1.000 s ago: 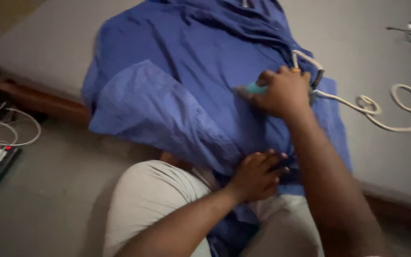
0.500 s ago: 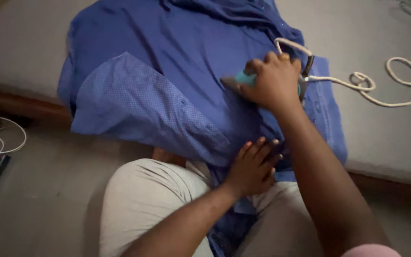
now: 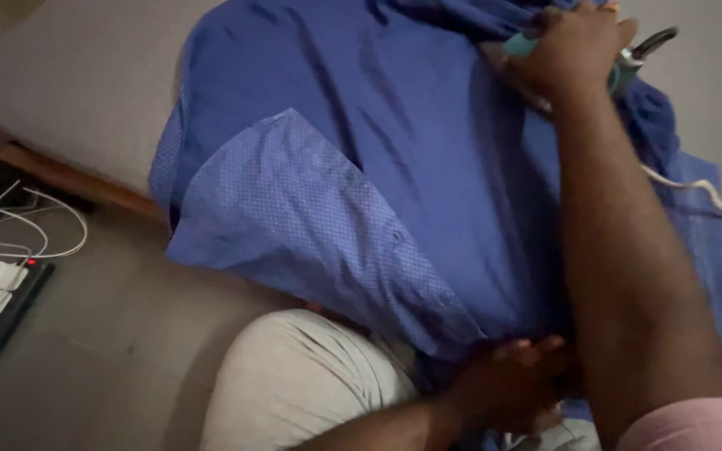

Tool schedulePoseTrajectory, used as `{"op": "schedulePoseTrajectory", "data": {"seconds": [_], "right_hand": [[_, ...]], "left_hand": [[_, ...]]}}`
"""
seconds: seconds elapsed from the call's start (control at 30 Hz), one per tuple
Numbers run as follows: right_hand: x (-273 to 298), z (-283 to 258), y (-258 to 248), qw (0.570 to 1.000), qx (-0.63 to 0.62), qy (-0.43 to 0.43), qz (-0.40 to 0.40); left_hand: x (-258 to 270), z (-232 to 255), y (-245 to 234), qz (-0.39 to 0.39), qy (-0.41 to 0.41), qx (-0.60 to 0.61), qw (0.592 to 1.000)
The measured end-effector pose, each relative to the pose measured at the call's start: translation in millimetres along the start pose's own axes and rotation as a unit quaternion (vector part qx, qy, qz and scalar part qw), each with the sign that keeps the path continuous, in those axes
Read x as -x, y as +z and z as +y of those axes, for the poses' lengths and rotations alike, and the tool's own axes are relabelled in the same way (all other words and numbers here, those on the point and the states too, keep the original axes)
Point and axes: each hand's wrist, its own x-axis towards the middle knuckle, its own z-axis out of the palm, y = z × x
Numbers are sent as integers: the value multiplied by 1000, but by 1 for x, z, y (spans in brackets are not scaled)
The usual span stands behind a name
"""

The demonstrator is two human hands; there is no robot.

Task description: The person irons a blue patterned shirt laid out on a bed. They use a handheld iron to smooth the fabric, moving it across the front and sleeves while occasionally adjusting the shirt with their other hand.

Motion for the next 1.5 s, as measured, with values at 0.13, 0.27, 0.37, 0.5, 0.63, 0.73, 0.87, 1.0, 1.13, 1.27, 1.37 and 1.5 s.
{"op": "schedulePoseTrajectory", "data": {"seconds": [0.13, 0.27, 0.37, 0.5, 0.63, 0.73, 0.87, 1.0, 1.13, 1.27, 1.37, 1.5], "right_hand": [[6, 3, -1, 992, -107, 33, -52], [22, 0, -35, 997, -57, 9, -58], [67, -8, -66, 994, -67, 17, -80], [139, -1, -108, 995, -90, -34, -18], [205, 16, -137, 989, -123, -86, -4], [230, 33, -152, 980, -162, -115, -18], [237, 38, -152, 980, -152, -129, 1], [227, 31, -140, 982, -135, -129, 24], [187, 19, -111, 980, -142, -131, 57], [114, -1, -66, 983, -134, -103, 68], [58, -13, -37, 980, -122, -111, 112], [5, -28, -1, 966, -237, -69, 79]], "left_hand": [[1, -1, 4, -20, 21, -45, 999], [-4, -2, 8, -75, -15, 48, 996], [-2, -2, 5, -8, -1, 21, 1000], [-8, -4, -7, -3, 3, 48, 999], [-19, 8, -46, 56, -9, 60, 997], [-35, 9, -91, 116, 19, 38, 992], [-70, -61, -152, 235, -67, 34, 969], [-122, -224, -202, 144, -160, -194, 957], [-131, -351, -231, -98, -268, -237, 928], [-138, -390, -227, -127, -307, -231, 914], [-136, -389, -225, -137, -312, -235, 910], [-138, -385, -230, -145, -313, -236, 909]]}}
